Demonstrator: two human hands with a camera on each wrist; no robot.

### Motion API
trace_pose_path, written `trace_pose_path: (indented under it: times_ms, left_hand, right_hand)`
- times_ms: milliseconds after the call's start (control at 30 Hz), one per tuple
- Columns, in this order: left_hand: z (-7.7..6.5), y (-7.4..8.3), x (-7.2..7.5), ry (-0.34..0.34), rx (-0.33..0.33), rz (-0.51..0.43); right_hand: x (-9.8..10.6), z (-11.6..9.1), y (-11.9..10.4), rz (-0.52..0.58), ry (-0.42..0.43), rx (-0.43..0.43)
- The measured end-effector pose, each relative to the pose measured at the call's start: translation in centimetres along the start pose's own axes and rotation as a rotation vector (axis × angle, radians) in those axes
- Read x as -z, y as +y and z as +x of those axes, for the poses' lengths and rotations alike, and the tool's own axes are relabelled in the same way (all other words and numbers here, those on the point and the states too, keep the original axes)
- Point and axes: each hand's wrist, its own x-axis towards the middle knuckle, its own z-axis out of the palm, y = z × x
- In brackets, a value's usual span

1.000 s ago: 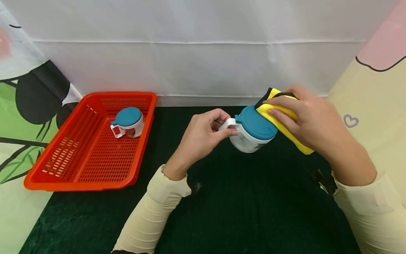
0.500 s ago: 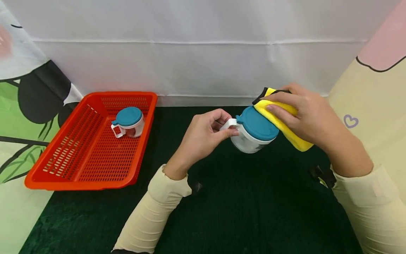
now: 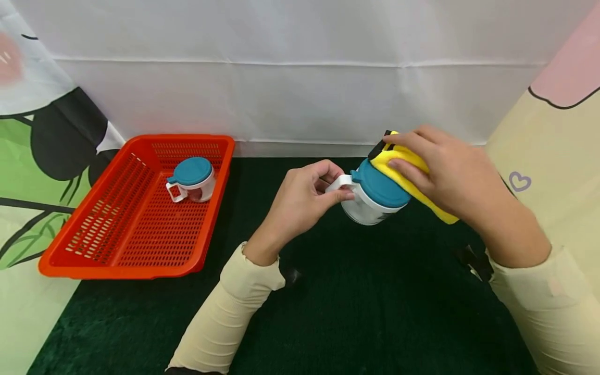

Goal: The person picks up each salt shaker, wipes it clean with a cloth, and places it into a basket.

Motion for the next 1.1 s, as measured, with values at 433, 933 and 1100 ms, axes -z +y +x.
trace_pose_path:
  times_ms: [433,933,1100]
  left_hand:
    - [0.1,0.0,0.0,-0.001,0.0,0.011]
    - [0.0,0.0,-0.3,-0.014,0.012,0.01]
    - [0.1,-0.1,-0.3,-0.01,0.035,0.023]
  right_hand:
    - [0.3,0.9,-0.6,-0.012,0.004,0.061]
    - [-0.3,1.2,0.0,-0.013,-0.005,-0.012]
    - [-0.6,0.4,-1.2,-0.005,0.04,0.066]
